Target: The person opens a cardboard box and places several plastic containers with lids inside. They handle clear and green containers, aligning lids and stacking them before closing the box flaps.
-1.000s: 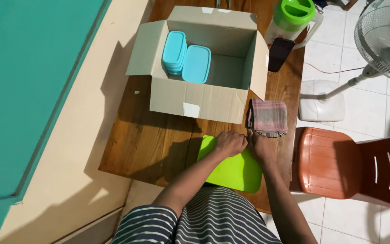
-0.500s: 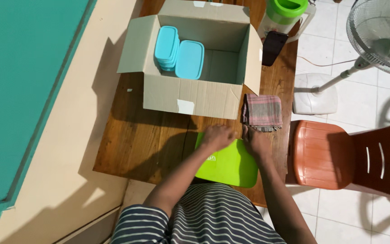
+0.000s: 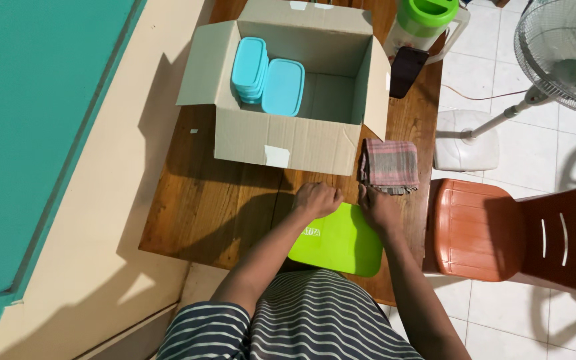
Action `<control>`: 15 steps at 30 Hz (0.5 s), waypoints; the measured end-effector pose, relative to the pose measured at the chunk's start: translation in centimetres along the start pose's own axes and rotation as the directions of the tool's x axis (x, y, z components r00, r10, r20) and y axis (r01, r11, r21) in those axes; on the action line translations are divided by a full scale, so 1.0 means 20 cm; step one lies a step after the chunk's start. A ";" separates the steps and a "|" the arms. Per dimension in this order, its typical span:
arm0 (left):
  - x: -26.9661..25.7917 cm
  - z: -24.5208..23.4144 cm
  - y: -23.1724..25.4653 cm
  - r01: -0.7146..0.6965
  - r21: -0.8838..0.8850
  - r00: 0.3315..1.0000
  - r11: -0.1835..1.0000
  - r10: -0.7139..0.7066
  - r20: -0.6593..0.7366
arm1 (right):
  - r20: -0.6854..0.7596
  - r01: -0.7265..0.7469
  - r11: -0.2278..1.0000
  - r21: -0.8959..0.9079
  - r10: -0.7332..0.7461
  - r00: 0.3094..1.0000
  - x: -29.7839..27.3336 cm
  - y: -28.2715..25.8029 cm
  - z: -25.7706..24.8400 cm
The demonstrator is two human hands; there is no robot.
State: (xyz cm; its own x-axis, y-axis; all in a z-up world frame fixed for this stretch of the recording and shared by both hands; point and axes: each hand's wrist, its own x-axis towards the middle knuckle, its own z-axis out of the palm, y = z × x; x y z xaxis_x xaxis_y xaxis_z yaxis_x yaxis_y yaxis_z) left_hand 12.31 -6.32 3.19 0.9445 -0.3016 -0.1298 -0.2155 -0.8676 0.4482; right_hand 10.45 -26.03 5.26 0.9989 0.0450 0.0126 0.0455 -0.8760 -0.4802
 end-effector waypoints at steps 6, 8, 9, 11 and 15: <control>0.01 -0.01 0.00 -0.003 -0.031 0.999 1.000 0.004 0.040 | 0.016 -0.007 1.000 0.003 0.007 1.000 0.00 0.01 0.00; 0.00 -0.01 0.00 0.010 0.002 0.997 1.000 -0.010 0.081 | 0.034 0.028 1.000 -0.005 -0.028 0.999 0.00 0.02 0.02; 0.00 0.00 0.00 0.015 0.018 0.995 1.000 -0.017 0.101 | 0.052 0.061 0.998 -0.005 -0.061 0.997 0.00 0.02 0.02; 0.00 0.00 0.00 -0.030 -0.003 1.000 1.000 0.030 -0.008 | 0.070 0.094 0.995 -0.024 -0.092 0.993 0.01 0.02 0.02; -0.03 0.00 -0.05 -0.231 -0.009 0.913 0.973 0.214 -0.347 | 0.060 0.105 0.994 -0.038 -0.103 0.993 0.01 0.01 0.01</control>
State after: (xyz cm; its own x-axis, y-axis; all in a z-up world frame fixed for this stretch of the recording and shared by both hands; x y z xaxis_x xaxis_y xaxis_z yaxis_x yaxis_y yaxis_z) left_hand 11.88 -5.36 2.83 0.9024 -0.3236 0.2845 -0.4258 -0.7707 0.4740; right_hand 10.71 -26.05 4.92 0.9865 0.1632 0.0092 0.1504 -0.8840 -0.4426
